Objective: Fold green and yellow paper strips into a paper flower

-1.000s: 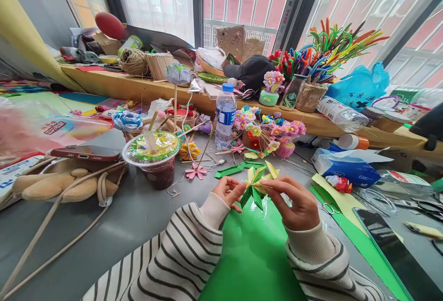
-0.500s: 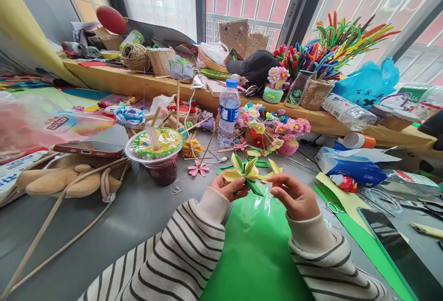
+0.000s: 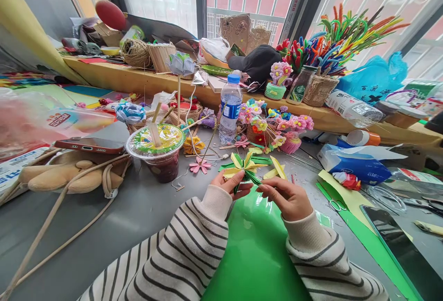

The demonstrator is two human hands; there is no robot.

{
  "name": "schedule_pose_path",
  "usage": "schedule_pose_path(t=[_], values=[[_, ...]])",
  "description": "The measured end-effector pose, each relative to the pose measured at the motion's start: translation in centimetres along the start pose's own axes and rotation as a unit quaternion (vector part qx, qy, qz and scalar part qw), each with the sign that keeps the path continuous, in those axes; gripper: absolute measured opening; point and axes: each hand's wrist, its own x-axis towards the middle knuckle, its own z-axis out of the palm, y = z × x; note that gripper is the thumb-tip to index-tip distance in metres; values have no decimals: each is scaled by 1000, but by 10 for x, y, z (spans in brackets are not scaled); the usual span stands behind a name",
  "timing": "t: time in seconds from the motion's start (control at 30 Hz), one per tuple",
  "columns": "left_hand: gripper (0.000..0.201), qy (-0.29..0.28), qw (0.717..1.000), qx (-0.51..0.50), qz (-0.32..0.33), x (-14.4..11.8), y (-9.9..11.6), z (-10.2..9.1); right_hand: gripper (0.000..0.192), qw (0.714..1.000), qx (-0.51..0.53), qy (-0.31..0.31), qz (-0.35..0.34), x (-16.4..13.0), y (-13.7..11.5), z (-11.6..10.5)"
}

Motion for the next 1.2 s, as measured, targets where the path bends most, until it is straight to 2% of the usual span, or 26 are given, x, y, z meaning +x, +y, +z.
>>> schedule_pose_path(t=[0.23, 0.4, 0.53, 0.7, 0.77, 0.93, 1.2], values=[[30, -17, 1000, 16, -11, 2, -1, -3, 19, 999, 26, 16, 42, 1, 2, -4], [37, -8, 999, 13, 52, 0, -2, -2, 19, 998, 38, 13, 49, 3, 0, -6], [44, -6, 997, 21, 73, -3, -1, -1, 20, 998, 29, 42, 44, 5, -5, -10], [45, -17, 997, 51, 50, -6, 0, 2, 16, 996, 8, 89, 2, 8, -10, -21], [45, -22, 997, 57, 39, -6, 0, 2, 15, 997, 7, 78, 0, 9, -12, -26], [45, -41, 996, 71, 40, -8, 1, 2, 19, 999, 4, 15, 44, 9, -19, -31], [43, -71, 981, 131, 121, -6, -5, 0, 24, 990, -34, -68, 116, 8, -30, -38]])
